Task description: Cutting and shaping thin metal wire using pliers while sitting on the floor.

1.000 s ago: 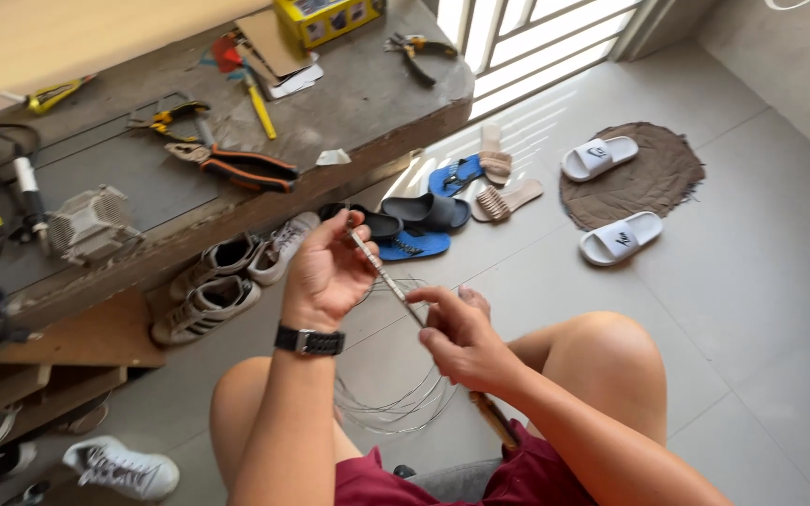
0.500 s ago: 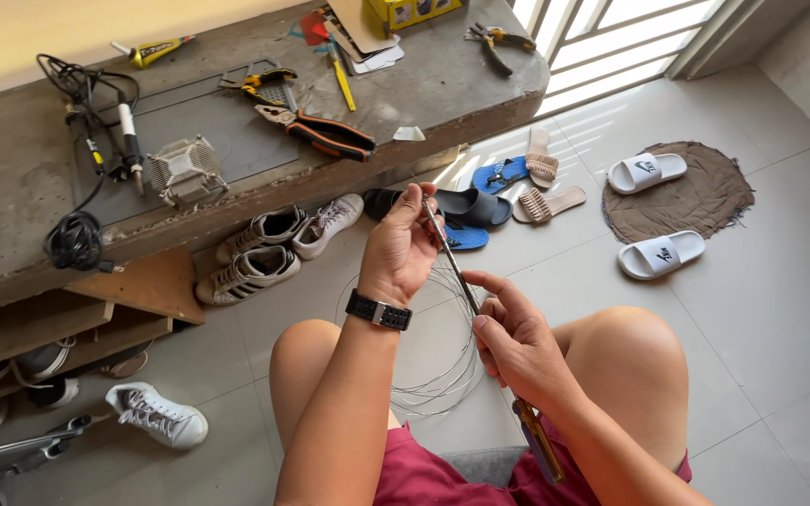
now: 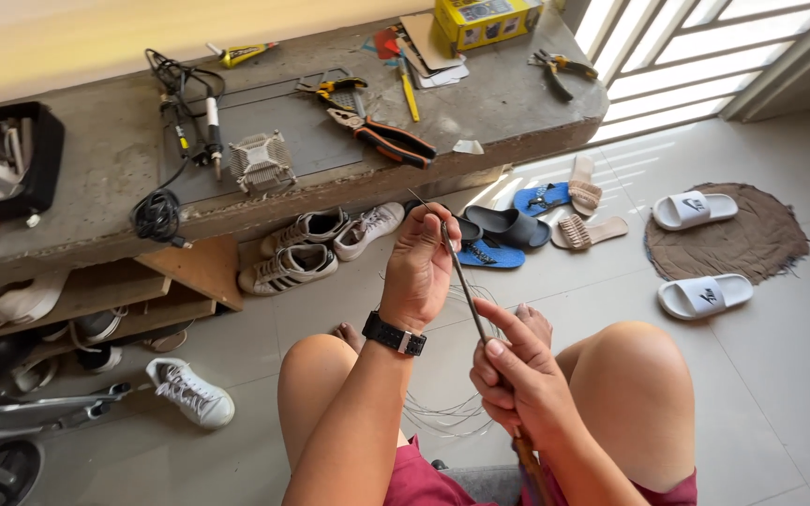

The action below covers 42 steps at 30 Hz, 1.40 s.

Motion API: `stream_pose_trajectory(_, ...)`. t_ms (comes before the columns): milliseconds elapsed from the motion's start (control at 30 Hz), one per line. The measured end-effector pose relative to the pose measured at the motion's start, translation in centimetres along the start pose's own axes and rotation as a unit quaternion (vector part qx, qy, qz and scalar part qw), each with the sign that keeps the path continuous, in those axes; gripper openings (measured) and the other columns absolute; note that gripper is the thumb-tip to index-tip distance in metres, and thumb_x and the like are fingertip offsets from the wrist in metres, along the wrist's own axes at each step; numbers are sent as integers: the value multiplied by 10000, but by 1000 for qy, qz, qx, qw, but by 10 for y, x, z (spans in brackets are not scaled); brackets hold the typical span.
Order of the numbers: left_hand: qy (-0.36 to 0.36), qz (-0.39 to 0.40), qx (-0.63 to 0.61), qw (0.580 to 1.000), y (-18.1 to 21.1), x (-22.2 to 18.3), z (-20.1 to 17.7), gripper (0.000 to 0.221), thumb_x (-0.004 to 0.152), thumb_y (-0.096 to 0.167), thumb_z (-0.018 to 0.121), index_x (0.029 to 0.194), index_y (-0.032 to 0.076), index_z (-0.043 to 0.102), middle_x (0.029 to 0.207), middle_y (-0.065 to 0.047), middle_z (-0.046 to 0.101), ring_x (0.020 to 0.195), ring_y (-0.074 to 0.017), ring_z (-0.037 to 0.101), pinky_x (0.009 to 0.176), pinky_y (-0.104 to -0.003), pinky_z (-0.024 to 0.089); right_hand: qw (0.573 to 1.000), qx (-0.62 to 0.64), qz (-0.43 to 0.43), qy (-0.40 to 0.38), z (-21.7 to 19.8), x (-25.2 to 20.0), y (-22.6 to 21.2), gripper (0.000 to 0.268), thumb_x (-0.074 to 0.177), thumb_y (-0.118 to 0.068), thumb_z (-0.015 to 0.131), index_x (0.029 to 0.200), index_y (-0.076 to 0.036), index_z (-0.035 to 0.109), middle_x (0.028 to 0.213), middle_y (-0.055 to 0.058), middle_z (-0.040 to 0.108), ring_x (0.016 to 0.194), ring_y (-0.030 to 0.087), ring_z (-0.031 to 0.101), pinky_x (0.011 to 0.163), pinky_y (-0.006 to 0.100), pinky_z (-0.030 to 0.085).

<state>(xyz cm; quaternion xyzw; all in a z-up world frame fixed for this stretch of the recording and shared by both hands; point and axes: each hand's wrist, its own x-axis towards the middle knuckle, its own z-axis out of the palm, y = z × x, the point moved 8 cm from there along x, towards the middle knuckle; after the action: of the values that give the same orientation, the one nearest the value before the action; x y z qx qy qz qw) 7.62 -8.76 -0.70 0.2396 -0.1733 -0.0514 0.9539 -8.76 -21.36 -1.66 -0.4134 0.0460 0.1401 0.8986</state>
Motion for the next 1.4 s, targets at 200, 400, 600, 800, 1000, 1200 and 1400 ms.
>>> stream_pose_trajectory(200,-21,-25,3,999,22,-11,0,173,1185,257,721,1197,84,716,1061,-61,656,968,-124,589,903,-267,482,998,-58,-3,-12,-9,17,9,571,1120,-37,624,1688,-89,640,731,124,579,516,116,370,344,221,236)
stream_pose_trajectory(400,-28,-20,47,998,39,-18,-13,184,1192,193,723,1311,52,722,1115,-93,736,944,-128,647,865,-234,536,999,-19,-1,-30,-4,19,15,549,1122,-25,599,1670,-42,612,751,114,543,528,118,405,352,194,244)
stream_pose_trajectory(600,-31,-11,52,998,38,-20,-18,198,1188,188,734,1333,55,725,1129,-84,730,973,-107,618,883,-214,504,968,210,78,-109,23,16,33,569,1126,-29,538,1687,-121,522,780,30,458,511,44,318,325,172,206)
stream_pose_trajectory(800,-26,-29,136,990,52,-25,-13,118,1188,113,681,1281,74,742,1248,-97,753,1163,-186,657,1123,-346,504,998,46,29,-31,8,20,33,521,1102,-26,583,1619,-85,601,714,92,518,473,95,378,330,199,203)
stream_pose_trajectory(1000,37,-97,474,875,62,-41,-14,166,1144,174,657,1187,73,782,942,32,676,781,-76,577,693,-231,488,995,-79,-10,55,-15,31,33,219,1143,-106,672,1357,-59,672,664,95,540,500,139,425,406,239,267)
stream_pose_trajectory(1200,98,-97,450,883,59,-55,-2,208,1126,213,686,1119,32,790,880,-17,726,771,-105,667,716,-244,551,989,-118,-76,47,-18,36,34,128,1124,-12,679,1251,-22,684,764,112,645,591,135,494,452,249,383)
stream_pose_trajectory(1400,133,-94,504,848,67,-69,-7,108,1040,116,829,1096,23,823,860,-29,771,726,-108,707,654,-244,558,976,-174,-96,90,-10,32,53,127,1061,30,711,1170,-35,708,856,74,682,589,113,548,431,251,358)
